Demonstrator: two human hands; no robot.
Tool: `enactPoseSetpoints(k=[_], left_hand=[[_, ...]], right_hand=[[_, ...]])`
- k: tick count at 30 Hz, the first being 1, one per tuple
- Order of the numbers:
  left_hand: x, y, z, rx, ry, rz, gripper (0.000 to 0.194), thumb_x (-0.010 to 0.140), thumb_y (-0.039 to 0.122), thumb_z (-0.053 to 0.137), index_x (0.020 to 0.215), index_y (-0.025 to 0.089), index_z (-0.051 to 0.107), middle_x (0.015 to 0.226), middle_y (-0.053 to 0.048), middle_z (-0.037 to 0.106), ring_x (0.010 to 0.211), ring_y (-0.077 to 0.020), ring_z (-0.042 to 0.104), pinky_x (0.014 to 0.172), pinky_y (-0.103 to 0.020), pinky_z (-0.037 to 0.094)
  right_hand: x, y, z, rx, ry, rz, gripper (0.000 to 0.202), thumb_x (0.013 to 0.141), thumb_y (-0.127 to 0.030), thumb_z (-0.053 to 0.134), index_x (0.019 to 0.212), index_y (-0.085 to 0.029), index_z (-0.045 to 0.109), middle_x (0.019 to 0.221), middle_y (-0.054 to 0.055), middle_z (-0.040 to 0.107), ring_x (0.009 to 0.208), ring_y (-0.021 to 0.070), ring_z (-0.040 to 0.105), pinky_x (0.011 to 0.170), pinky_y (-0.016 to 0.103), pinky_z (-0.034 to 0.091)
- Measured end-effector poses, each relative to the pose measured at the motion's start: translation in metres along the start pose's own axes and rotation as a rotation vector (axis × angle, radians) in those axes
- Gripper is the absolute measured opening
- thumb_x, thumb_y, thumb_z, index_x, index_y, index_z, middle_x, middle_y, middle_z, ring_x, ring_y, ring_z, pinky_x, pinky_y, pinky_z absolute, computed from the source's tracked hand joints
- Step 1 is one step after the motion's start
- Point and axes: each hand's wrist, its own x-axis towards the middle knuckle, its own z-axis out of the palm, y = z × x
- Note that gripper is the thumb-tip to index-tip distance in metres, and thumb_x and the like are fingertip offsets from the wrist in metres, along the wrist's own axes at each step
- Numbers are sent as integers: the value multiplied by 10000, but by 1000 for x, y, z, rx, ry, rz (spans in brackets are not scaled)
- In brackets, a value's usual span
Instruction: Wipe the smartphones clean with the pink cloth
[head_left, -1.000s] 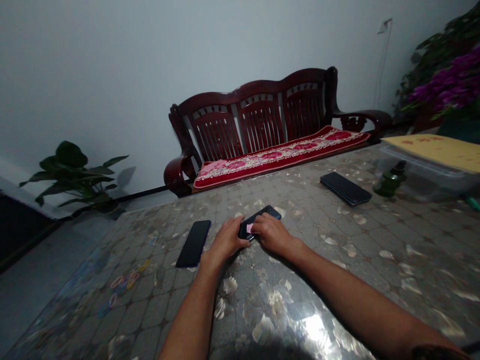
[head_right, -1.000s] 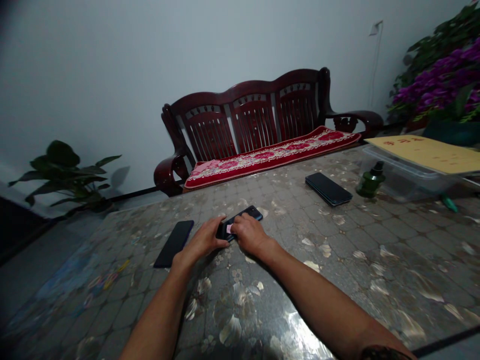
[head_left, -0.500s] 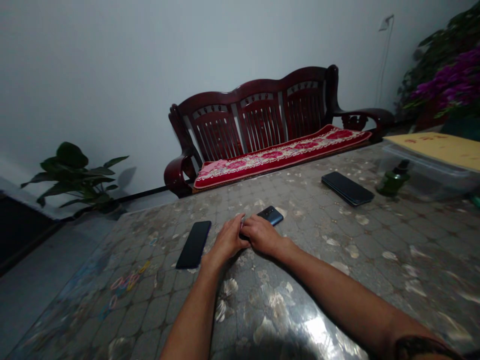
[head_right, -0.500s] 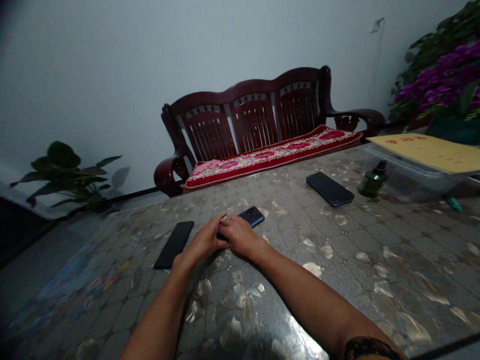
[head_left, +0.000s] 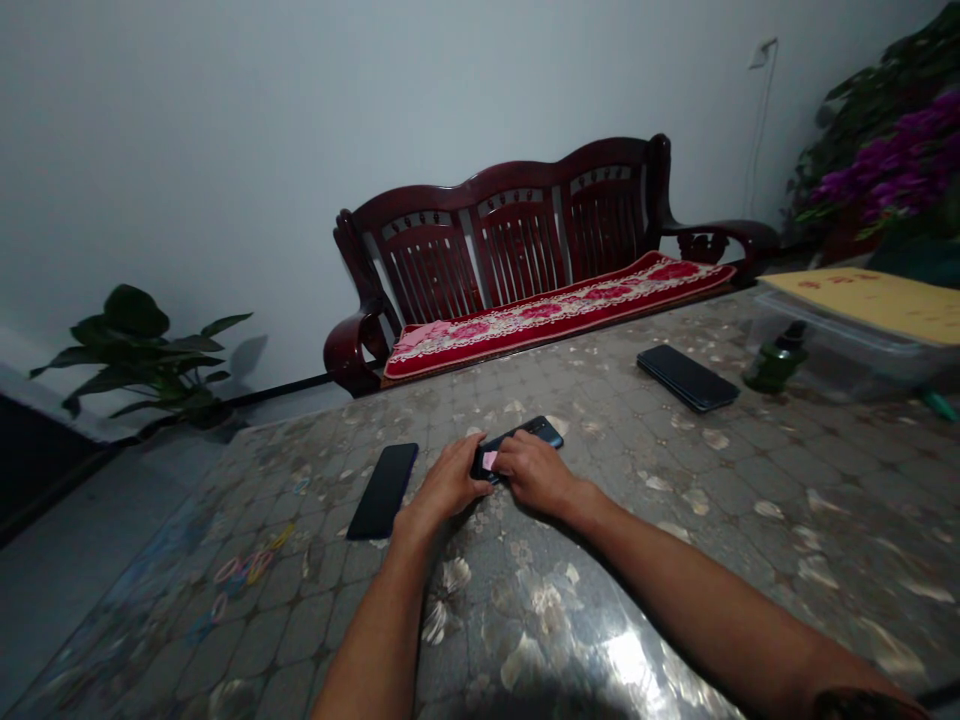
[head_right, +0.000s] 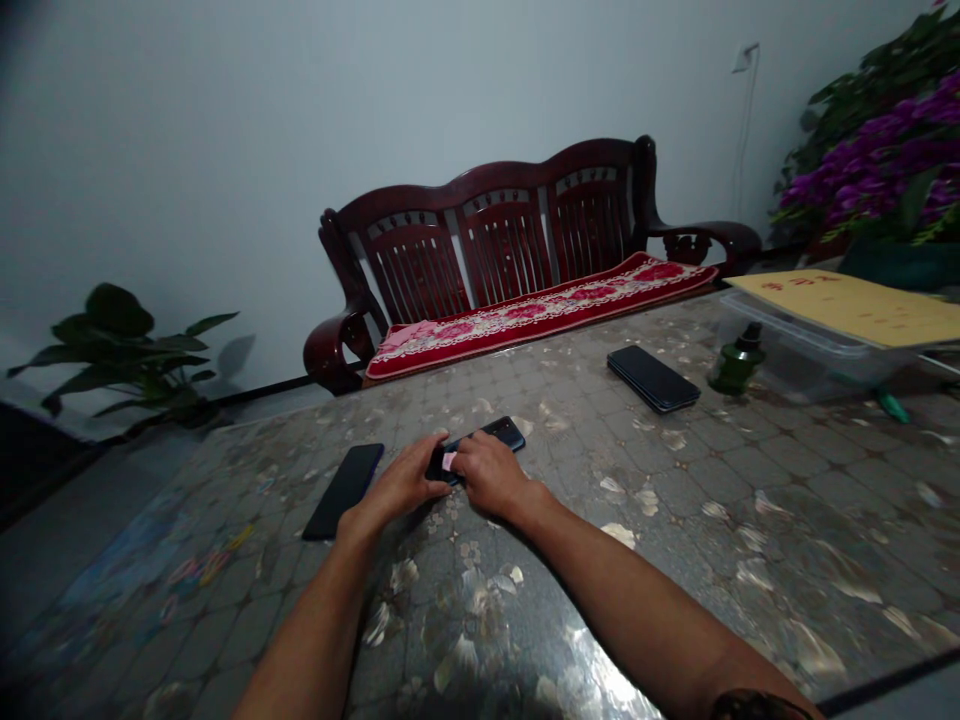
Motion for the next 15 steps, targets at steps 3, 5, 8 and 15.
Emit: enactPoseSetpoints(k=[3,5,8,15], left_hand=[[0,-2,-1,-7,-3,2,839,670,131,819,1445,206,509,1495,-133,545,1392,-305,493,1171,-411,358],[0,0,-2,0,-8,-9,836,671,140,822,1443,218,511,1487,-126,553,1387,-303,497,1163,-405,364],[-1,5,-5,24,-21,-33,837,676,153,831,1445,215,509,1489,-131,551,1385,-307,498,1155,-397,369],[0,5,-3,-12,0,-21,862,650,115,831,1446,213,515,1474,-126,566,1367,-312,514,1159,-413,371]], right_hand=[[-3,6,-5,-15,-14,69,248,917,-122,555,983,-199,781,969,87,715,942,222,564,806,312,387],[-5,16,-12,-43,-7,199,260,918,-117,542,968,-194,786,968,95,720,958,230,575,806,311,390],[-7,31,-20,-65,17,372,279,921,-113,535,1002,-196,788,1017,106,722,991,237,589,805,307,396],[-8,16,-13,-59,12,231,258,918,-125,535,983,-189,776,987,106,702,989,239,574,789,308,403]])
